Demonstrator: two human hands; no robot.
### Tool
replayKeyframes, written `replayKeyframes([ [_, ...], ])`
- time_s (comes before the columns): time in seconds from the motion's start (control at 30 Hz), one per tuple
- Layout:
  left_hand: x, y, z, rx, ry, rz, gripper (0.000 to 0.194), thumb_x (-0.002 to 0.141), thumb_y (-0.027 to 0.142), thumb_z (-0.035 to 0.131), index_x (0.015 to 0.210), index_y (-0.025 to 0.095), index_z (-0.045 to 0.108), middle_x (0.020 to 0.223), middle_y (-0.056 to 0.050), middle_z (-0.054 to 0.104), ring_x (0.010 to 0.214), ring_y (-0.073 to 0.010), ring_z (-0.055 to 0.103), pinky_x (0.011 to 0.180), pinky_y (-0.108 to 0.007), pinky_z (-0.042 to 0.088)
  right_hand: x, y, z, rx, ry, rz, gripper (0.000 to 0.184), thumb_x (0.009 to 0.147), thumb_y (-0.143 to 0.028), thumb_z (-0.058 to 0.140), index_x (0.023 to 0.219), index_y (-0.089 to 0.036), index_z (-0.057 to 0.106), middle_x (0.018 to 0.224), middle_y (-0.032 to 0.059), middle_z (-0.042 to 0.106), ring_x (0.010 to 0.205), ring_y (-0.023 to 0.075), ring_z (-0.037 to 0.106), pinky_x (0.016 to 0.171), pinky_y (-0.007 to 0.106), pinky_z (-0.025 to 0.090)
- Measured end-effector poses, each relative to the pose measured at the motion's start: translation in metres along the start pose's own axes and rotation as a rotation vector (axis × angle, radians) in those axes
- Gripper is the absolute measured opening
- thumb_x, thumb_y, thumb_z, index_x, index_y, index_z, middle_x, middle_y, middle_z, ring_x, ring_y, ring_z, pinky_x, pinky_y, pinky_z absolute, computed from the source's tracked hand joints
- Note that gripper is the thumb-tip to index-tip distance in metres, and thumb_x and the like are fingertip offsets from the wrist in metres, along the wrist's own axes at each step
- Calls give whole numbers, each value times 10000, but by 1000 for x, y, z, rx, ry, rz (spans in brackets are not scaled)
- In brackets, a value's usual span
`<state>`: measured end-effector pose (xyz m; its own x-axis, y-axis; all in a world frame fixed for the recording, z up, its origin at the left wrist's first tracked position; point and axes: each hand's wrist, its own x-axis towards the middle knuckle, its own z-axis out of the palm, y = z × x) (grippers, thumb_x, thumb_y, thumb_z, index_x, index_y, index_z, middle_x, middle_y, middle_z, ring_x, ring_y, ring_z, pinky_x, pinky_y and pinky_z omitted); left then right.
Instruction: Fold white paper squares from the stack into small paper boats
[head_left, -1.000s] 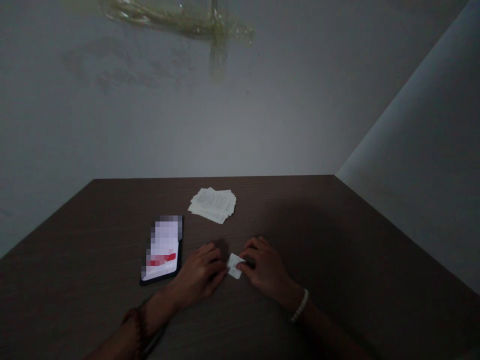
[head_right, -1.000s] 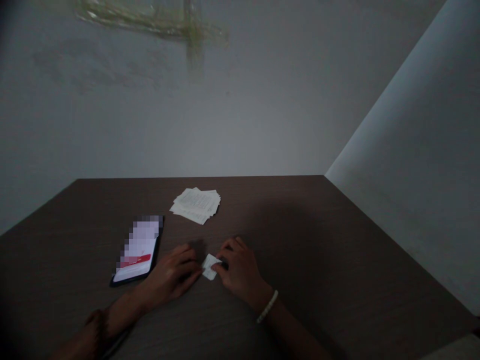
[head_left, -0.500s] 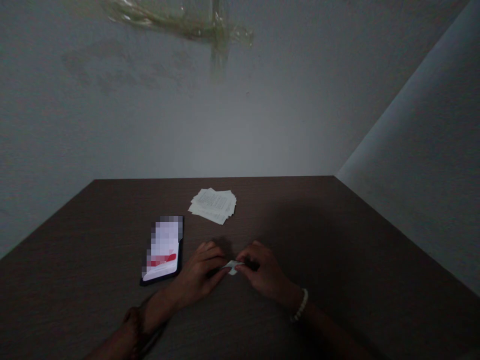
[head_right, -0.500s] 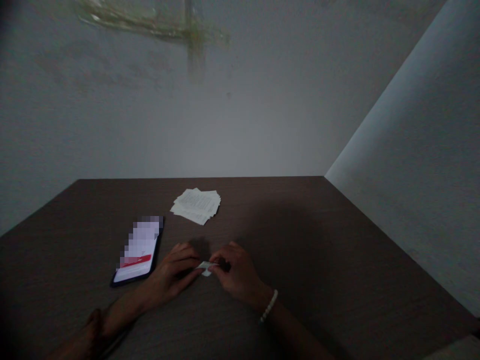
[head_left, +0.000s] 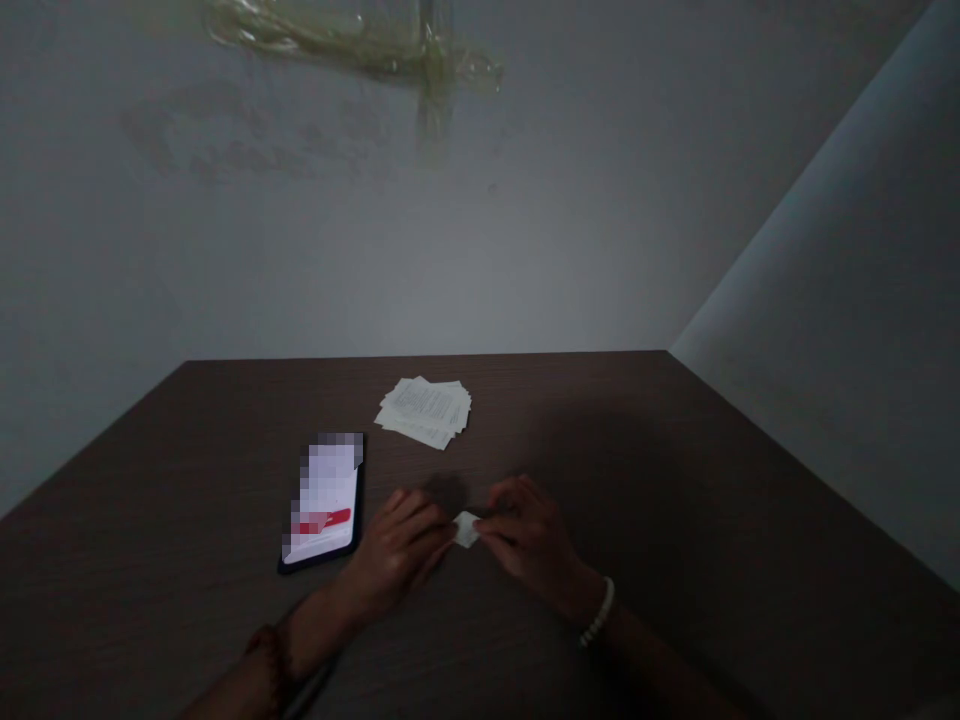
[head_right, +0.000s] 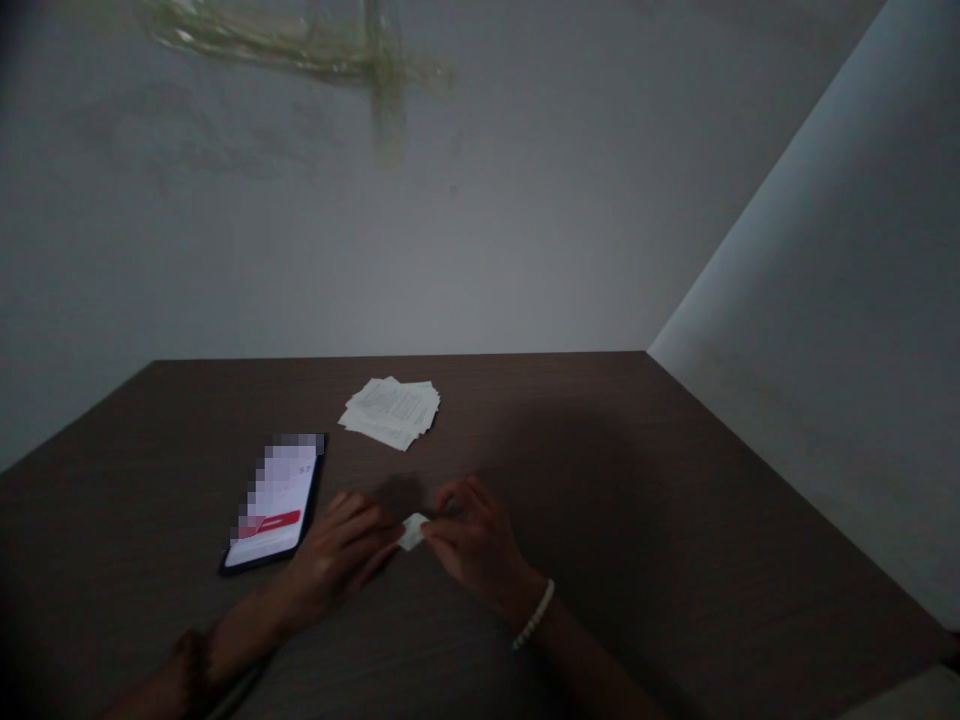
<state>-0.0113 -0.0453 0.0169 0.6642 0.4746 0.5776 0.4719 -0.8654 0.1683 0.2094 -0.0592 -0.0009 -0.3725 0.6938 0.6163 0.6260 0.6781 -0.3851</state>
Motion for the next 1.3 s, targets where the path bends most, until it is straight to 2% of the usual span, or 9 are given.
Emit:
replayKeyframes([
  [0.23,-2,-1,4,105,-46,53,210,950,117,464,811,159,616,763,-32,621,753,-178,484,683,-325,336,1,2,0,-120,-64,-99,158,820,-70,601,759,-206,653,929,43,609,816,177,507,715,307,431],
  [0.33,-2,-2,5,127,-33,62,231,952,111,449,787,153,606,745,-34,606,740,-181,474,676,-328,336,1,3,2,-149,-100,-94,154,832,-70,593,772,-201,647,941,46,606,835,180,504,735,309,427],
  [0.6,-3,-6,5,202,-122,25,228,957,98,411,973,148,633,869,-60,634,816,-207,501,730,-343,379,1,10,-1,-235,-108,-98,129,850,-99,626,852,-223,664,949,23,630,827,179,505,739,305,429],
  [0.8,-6,-11,9,188,-102,6,222,958,120,420,902,154,632,840,-60,632,779,-202,486,689,-333,366,3,11,-6,-276,-81,-97,53,848,-175,669,807,-199,645,913,22,639,811,183,508,733,310,436],
  [1.07,-6,-10,8,190,-163,6,190,910,77,457,915,156,629,876,-63,639,810,-208,490,711,-341,362,7,10,-8,-330,-152,-206,75,873,-139,618,823,-190,641,914,35,626,809,179,500,716,315,417],
  [1.17,-6,-12,9,181,-211,-2,166,887,74,497,942,160,628,903,-60,634,843,-219,495,734,-346,364,6,12,-11,-295,-203,-186,112,843,-102,633,821,-210,649,960,31,610,848,181,501,740,309,417],
  [1.3,-6,-14,11,155,-244,-21,176,863,61,517,955,159,631,910,-60,625,862,-228,491,747,-354,368,4,15,-10,-160,-232,-42,32,843,-238,681,821,-218,668,1005,38,589,914,191,511,796,322,432],
])
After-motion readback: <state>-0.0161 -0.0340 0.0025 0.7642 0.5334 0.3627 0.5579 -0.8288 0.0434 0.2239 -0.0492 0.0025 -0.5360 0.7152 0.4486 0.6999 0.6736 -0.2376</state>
